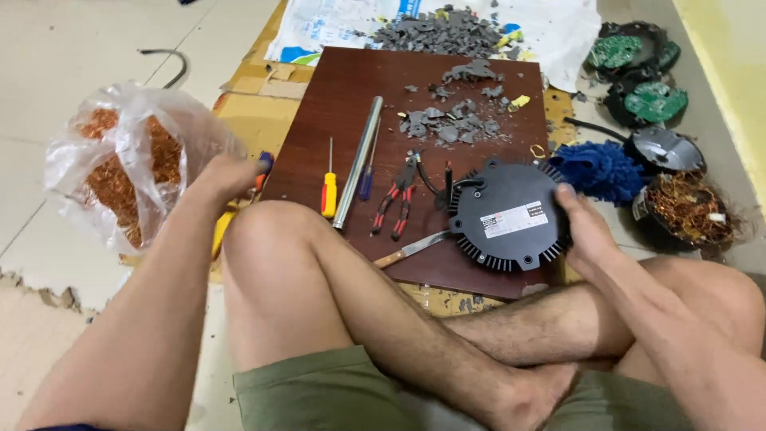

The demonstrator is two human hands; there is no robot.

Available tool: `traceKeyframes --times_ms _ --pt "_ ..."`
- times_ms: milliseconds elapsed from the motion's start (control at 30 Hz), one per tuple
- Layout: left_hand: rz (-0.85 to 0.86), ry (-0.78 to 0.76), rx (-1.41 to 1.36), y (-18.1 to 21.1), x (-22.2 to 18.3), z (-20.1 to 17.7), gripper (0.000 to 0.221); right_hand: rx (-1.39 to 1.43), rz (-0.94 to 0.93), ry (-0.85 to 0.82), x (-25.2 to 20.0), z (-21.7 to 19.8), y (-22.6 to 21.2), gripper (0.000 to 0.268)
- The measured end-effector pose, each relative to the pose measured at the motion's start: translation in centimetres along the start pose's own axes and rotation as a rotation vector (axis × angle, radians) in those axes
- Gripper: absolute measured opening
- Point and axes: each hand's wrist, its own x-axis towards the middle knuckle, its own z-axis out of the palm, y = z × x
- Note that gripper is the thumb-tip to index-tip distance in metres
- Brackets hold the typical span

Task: Separating the halves of an electronic device and removing internal components like circuit boards and motor housings using pliers and screwdrivers.

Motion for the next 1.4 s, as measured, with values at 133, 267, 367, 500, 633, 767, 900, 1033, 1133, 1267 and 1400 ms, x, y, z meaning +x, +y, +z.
traceKeyframes --times_ms 133,267,367,500,633,767,900,1033,1133,1267,1400 --pt "-0.186 0.095 0.204 -15.5 4.5 4.1 0.059 0.229 0.087 0.085 -1.1 -0.2 1.0 0.090" --pt "-0.142 0.083 0.436 -23.7 7.8 9.9 0.059 0.169 0.178 0.161 -1.6 0.4 0.4 0.097" --pt "-0.170 0.118 0.425 -14.9 -1.9 7.3 0.051 0.054 0.198 0.105 -5.6 1.8 -3.3 0.098" --pt "-0.395 0.118 0.218 -18.9 3.6 7.8 0.057 -0.045 0.195 0.058 -3.3 0.9 -1.6 0.103" --pt "-0.258 0.058 -0.152 -17.4 1.5 5.0 0.035 0.061 0.127 0.067 -1.9 0.0 0.0 0.099" --pt "-0.284 0.092 -0.417 -13.7 2.9 4.5 0.064 0.030 0.066 -0.022 2.7 -2.6 4.4 0.098" --pt "-0.125 0.222 0.022 1.2 -4.7 -1.7 0.044 0.002 -0.068 -0.068 3.3 -2.3 3.5 0.086" --pt "0.039 0.188 -0.081 10.5 -11.6 0.0 0.042 -0.180 -0.142 -0.100 6.0 -3.3 2.9 0.084" --pt "0.184 -0.026 -0.158 14.2 -16.5 4.4 0.037 -0.259 -0.134 -0.071 13.3 -6.9 6.6 0.091" --pt "0.239 -0.232 -0.334 14.8 -18.5 8.9 0.039 -0.219 -0.129 0.012 14.4 -8.7 9.6 0.080" --pt "0.195 -0.244 -0.253 14.2 -19.1 10.0 0.039 -0.143 -0.003 -0.025 8.3 -6.6 6.0 0.101"
